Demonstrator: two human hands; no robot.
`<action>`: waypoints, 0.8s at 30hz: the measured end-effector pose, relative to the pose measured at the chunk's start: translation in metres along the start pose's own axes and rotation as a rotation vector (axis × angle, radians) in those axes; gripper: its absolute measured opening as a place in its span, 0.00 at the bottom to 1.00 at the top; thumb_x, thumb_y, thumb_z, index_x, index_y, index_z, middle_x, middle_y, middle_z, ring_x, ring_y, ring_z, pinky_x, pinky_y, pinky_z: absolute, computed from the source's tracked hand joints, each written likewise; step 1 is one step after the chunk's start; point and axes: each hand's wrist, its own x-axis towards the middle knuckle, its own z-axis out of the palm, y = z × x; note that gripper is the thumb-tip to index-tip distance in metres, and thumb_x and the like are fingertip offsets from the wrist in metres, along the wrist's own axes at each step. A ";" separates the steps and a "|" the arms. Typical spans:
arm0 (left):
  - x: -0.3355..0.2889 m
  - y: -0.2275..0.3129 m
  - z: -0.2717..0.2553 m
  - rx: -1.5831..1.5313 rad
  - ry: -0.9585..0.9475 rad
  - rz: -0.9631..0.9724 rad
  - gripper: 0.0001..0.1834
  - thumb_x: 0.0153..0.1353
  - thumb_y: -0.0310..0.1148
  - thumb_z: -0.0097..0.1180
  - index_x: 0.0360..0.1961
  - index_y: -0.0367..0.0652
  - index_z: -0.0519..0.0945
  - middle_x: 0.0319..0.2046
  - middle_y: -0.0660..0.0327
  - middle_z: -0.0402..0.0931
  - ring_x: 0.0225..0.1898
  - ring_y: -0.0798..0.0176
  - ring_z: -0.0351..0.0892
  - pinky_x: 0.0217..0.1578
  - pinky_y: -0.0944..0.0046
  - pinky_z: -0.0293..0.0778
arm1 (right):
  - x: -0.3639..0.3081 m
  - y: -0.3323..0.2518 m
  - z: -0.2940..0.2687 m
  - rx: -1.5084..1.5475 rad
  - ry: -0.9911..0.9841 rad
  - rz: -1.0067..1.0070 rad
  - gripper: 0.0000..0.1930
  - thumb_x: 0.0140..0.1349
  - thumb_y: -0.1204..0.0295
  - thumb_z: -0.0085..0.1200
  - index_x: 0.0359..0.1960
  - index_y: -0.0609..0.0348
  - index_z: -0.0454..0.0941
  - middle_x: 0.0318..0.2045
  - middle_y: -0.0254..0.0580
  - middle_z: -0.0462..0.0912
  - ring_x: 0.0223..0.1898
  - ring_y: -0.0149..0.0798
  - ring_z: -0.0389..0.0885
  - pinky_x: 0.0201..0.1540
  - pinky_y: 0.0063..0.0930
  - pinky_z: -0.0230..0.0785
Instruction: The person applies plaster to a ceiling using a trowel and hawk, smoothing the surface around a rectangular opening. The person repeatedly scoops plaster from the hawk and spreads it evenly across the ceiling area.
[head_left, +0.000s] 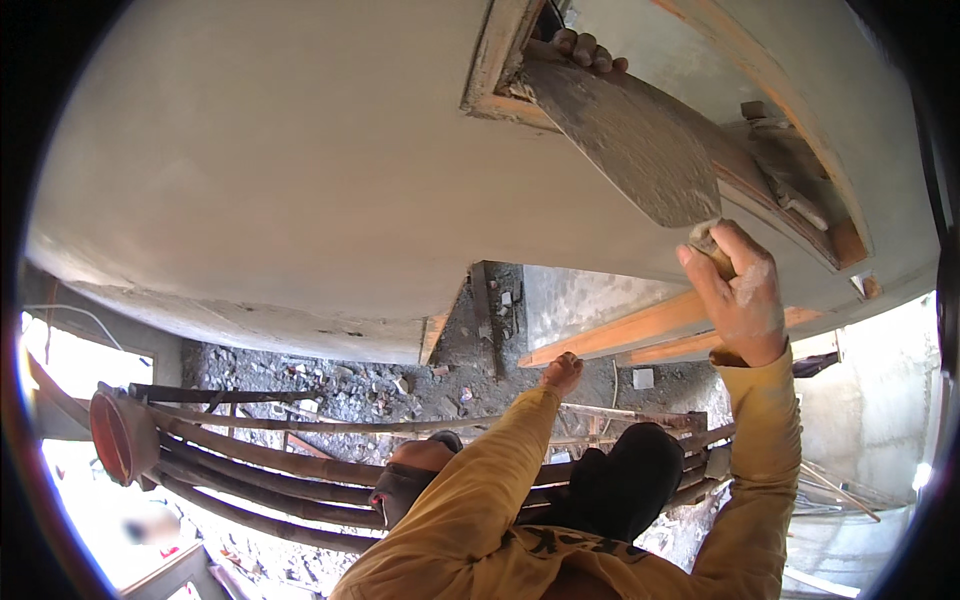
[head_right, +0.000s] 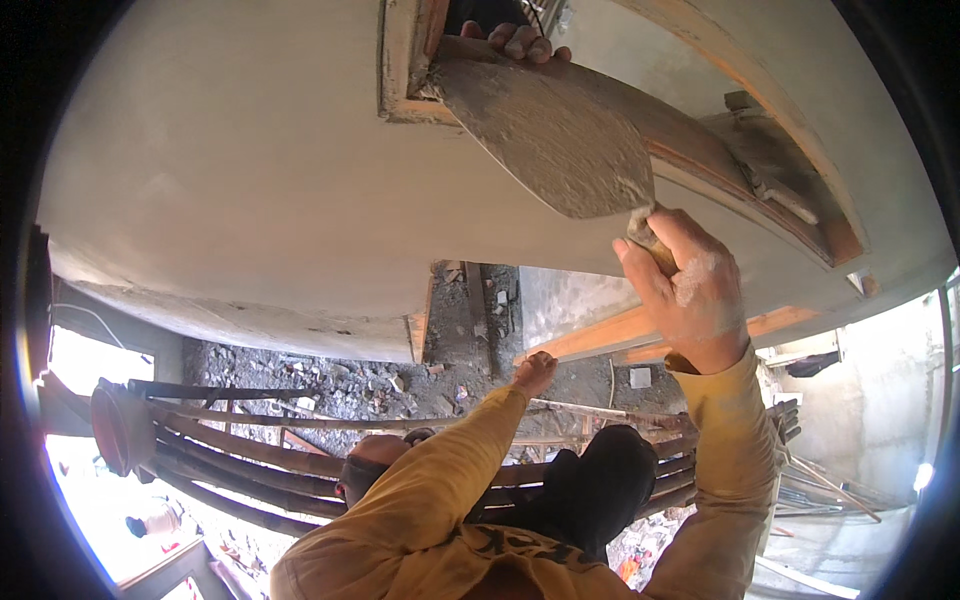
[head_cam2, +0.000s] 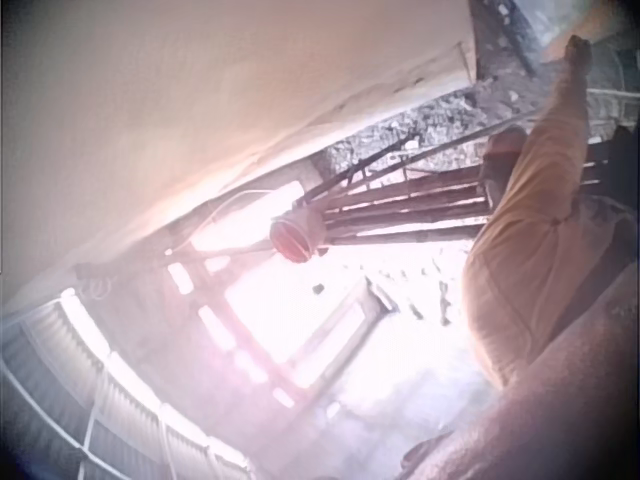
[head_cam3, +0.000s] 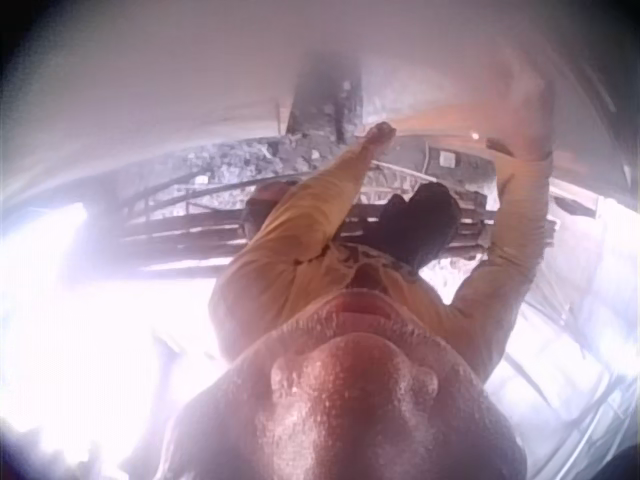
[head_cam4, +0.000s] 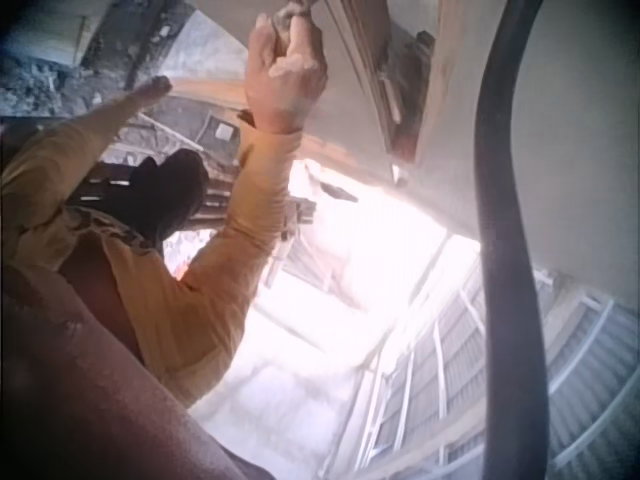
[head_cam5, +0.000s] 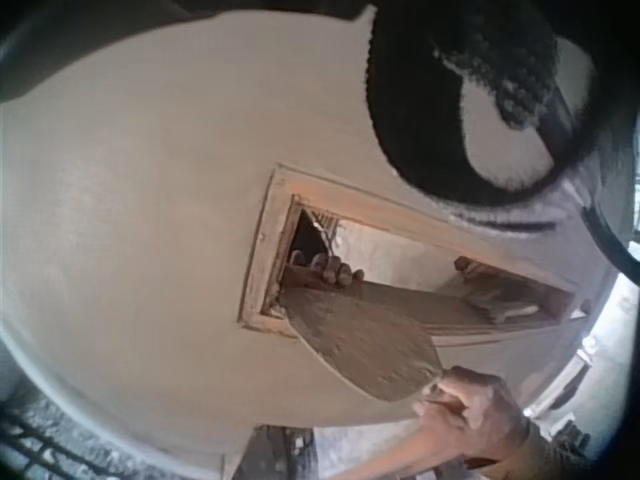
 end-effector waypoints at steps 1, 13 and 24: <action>-0.006 0.006 -0.019 -0.040 0.028 -0.084 0.18 0.66 0.44 0.46 0.42 0.40 0.78 0.46 0.51 0.77 0.45 0.48 0.80 0.45 0.51 0.77 | 0.001 -0.005 0.006 0.050 -0.023 -0.019 0.09 0.57 0.71 0.60 0.33 0.64 0.75 0.24 0.48 0.76 0.23 0.47 0.74 0.27 0.34 0.66; -0.054 -0.119 -0.005 0.091 0.003 -0.551 0.20 0.62 0.41 0.42 0.44 0.38 0.77 0.49 0.44 0.76 0.52 0.42 0.75 0.56 0.51 0.69 | -0.256 0.183 0.123 -0.176 -0.510 0.618 0.17 0.60 0.58 0.52 0.40 0.59 0.78 0.33 0.51 0.82 0.39 0.49 0.83 0.41 0.46 0.72; -0.036 -0.025 -0.029 0.074 -0.031 -0.336 0.22 0.64 0.47 0.40 0.45 0.43 0.78 0.49 0.45 0.76 0.52 0.43 0.75 0.53 0.50 0.70 | -0.419 0.268 0.239 -0.305 -1.800 0.424 0.24 0.60 0.59 0.49 0.58 0.48 0.73 0.57 0.45 0.76 0.58 0.47 0.75 0.56 0.44 0.69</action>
